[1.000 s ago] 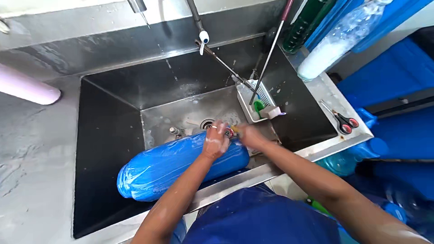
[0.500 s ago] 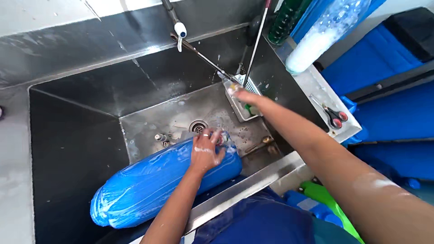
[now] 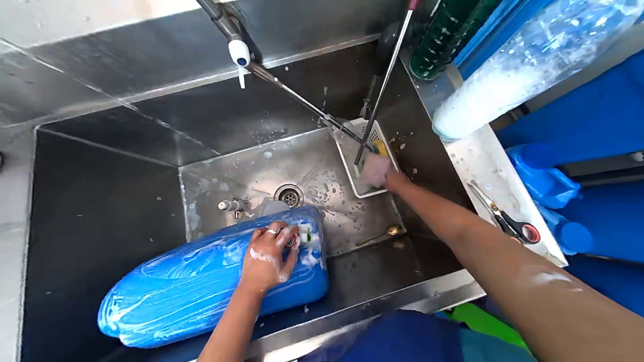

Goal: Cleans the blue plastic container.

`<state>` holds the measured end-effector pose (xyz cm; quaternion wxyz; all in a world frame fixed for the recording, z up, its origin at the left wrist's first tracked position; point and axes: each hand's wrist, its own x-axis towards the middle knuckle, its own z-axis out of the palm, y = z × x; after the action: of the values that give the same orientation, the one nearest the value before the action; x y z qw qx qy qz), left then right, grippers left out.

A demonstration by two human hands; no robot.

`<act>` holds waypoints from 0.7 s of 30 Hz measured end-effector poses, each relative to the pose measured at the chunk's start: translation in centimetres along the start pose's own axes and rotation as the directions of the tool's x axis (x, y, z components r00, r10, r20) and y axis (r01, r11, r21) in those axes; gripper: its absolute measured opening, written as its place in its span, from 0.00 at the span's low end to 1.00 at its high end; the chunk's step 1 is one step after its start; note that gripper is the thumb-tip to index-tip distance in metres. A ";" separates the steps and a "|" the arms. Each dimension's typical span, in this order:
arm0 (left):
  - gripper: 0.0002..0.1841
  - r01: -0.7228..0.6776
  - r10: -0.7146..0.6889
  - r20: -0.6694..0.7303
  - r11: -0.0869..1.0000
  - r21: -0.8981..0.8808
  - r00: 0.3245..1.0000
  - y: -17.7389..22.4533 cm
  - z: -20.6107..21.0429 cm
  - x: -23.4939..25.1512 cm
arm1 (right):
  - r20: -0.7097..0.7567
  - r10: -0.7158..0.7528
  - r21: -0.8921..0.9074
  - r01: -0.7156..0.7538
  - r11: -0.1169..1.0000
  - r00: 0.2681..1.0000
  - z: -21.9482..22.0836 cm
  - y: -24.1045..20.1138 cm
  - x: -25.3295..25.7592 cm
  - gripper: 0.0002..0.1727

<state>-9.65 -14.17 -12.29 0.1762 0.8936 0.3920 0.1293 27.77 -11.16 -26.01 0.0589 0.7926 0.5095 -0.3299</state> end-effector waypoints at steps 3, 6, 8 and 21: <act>0.20 -0.001 0.001 -0.007 1.000 0.009 1.000 0.1 -0.3 0.2 | 0.278 0.070 -0.216 -0.009 0.976 0.958 -0.6 -1.5 -3.2 0.24; 0.20 0.087 -0.086 0.107 0.996 -0.009 0.991 0.7 -1.0 0.4 | 0.227 0.143 -0.295 -0.072 0.953 0.963 -4.3 -2.4 -5.4 0.22; 0.22 0.165 -0.164 0.204 0.986 0.012 0.965 1.1 -1.5 0.6 | 0.212 0.135 -0.425 -0.033 0.904 0.968 -8.1 -2.9 -6.9 0.20; 0.24 0.253 -0.237 0.307 0.967 -0.015 0.922 0.8 -1.9 1.4 | 0.279 -0.454 -0.022 0.479 0.878 0.846 -4.3 -9.2 -16.9 0.24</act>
<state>-8.97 -13.22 -10.09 0.2732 0.8416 0.4654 -0.0214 17.56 -17.97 -10.54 0.0803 0.5900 0.6886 -0.4138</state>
